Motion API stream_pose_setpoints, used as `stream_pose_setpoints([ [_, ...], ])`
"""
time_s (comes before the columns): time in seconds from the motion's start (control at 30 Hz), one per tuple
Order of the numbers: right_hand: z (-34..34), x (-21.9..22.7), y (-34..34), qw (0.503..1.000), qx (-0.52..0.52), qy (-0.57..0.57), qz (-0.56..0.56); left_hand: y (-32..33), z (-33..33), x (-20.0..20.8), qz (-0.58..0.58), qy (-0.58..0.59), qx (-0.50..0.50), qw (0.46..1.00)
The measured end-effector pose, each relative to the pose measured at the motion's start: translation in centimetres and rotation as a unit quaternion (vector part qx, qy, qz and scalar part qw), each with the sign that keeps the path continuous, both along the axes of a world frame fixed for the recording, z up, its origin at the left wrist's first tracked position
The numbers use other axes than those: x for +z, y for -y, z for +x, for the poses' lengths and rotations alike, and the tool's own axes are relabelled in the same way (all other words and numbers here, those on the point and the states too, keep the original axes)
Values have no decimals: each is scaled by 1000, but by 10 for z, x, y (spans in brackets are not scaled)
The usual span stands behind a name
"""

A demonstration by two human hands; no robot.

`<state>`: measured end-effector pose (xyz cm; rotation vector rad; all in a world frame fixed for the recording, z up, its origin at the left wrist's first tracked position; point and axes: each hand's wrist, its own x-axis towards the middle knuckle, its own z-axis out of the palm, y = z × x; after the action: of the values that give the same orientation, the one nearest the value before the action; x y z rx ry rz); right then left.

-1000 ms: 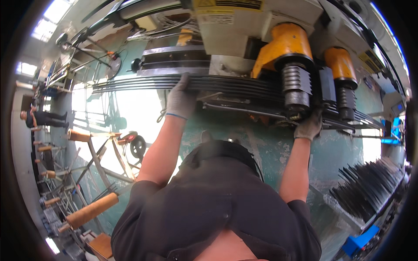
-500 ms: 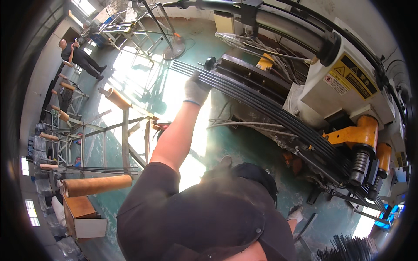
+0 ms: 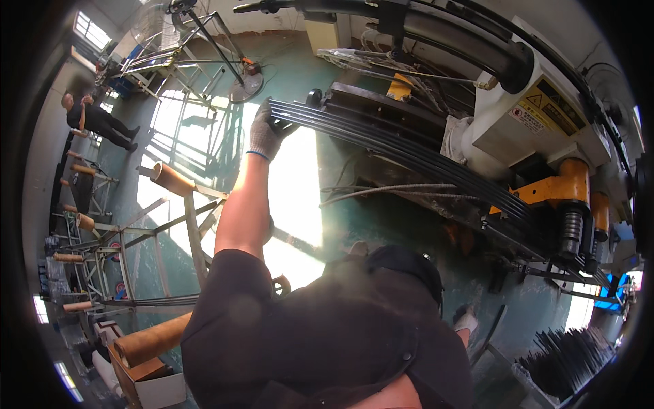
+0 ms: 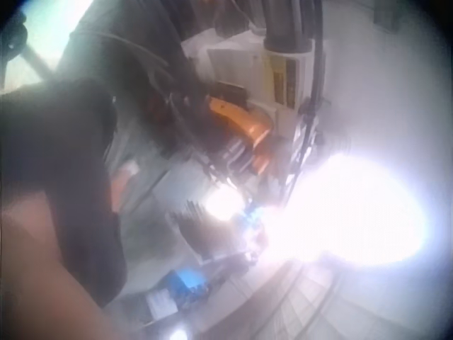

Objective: The person loads long metal rods into a bending machine, operates the machine to bend them, and then removes the bent rods. The person also uses a hex key to adjust the machine's settings between batches.

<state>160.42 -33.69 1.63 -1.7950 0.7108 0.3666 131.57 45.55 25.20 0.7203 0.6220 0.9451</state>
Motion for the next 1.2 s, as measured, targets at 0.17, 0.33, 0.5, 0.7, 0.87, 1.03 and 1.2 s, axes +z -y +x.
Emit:
stream_pose_setpoints([
  [0.17,21,-15,18,997,79,-9,-5,-8,-26,-17,132,-127,-81,980],
  [0.33,49,10,-40,988,149,-19,-48,8,-34,0,-25,-30,34,999],
  [0.5,70,45,-93,974,218,-5,-62,-9,-60,-71,-52,22,149,987],
  [0.7,153,-14,-53,893,414,81,-158,114,6,-132,-261,-51,145,953],
  [0.87,245,-101,32,722,591,165,-319,239,144,-168,-299,-107,26,948],
  [1.03,322,-108,65,875,458,137,-73,363,251,-180,-83,-255,-179,947],
  [1.2,365,-68,62,830,493,14,-259,409,308,-135,299,-480,-221,795],
])
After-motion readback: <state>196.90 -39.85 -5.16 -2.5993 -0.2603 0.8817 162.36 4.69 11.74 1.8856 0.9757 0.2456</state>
